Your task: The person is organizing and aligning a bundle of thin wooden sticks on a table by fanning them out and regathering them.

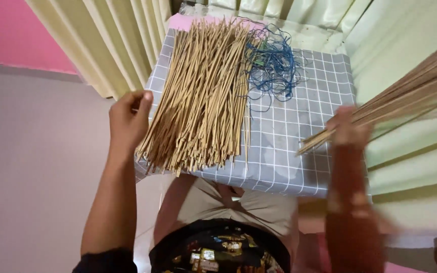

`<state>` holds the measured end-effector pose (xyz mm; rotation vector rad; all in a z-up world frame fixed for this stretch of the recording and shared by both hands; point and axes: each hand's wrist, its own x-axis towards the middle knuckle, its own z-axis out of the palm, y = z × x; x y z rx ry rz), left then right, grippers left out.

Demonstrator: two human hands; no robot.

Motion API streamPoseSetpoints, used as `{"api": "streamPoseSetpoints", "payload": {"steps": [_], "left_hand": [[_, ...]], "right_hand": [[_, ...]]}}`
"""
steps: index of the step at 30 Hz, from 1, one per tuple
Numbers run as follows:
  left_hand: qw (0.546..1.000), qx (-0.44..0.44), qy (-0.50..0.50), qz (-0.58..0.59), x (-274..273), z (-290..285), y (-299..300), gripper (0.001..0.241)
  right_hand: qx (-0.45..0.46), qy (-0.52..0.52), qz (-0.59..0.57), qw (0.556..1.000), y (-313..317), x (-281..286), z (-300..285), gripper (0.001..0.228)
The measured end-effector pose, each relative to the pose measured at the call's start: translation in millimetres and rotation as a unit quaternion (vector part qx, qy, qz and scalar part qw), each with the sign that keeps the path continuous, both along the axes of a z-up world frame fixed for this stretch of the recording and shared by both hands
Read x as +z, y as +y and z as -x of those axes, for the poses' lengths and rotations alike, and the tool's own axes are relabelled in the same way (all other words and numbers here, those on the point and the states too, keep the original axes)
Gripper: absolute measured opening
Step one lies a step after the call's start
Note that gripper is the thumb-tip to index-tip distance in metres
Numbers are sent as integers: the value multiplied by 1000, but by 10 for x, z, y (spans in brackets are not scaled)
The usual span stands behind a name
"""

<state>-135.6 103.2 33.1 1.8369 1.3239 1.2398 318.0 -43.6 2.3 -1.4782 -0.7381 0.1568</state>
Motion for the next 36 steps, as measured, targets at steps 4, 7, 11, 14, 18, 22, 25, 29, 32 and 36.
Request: {"api": "streamPoseSetpoints", "payload": {"steps": [4, 7, 11, 14, 18, 22, 25, 29, 32, 36], "left_hand": [[997, 35, 58, 40, -627, 73, 845, 28], [970, 19, 226, 85, -753, -25, 1019, 36], [945, -4, 281, 164, -636, -174, 868, 43], [938, 2, 302, 168, -742, -183, 1012, 42], [935, -6, 318, 159, -788, -220, 1047, 42], [927, 1, 338, 164, -918, -213, 1171, 40], [932, 6, 307, 192, -822, -245, 1122, 41], [928, 8, 316, 196, -763, -208, 1088, 42], [930, 4, 307, 201, -500, -251, 860, 44], [931, -5, 301, 204, -493, -256, 855, 53]], "right_hand": [[14, -38, 45, 998, 38, -502, 234, 23], [53, -6, 0, 999, 95, -642, 232, 19], [9, -4, -21, 1000, 38, -325, 311, 13], [21, -4, -63, 998, 13, -218, 331, 11], [43, 30, 9, 999, 3, -509, 396, 7], [55, 21, 79, 995, -25, -483, 526, 18], [59, 26, 67, 996, -4, -490, 483, 17], [57, 38, 34, 997, -17, -479, 479, 20], [48, 52, 12, 997, -7, -505, 466, 20], [34, 69, 5, 997, 26, -549, 453, 19]]}}
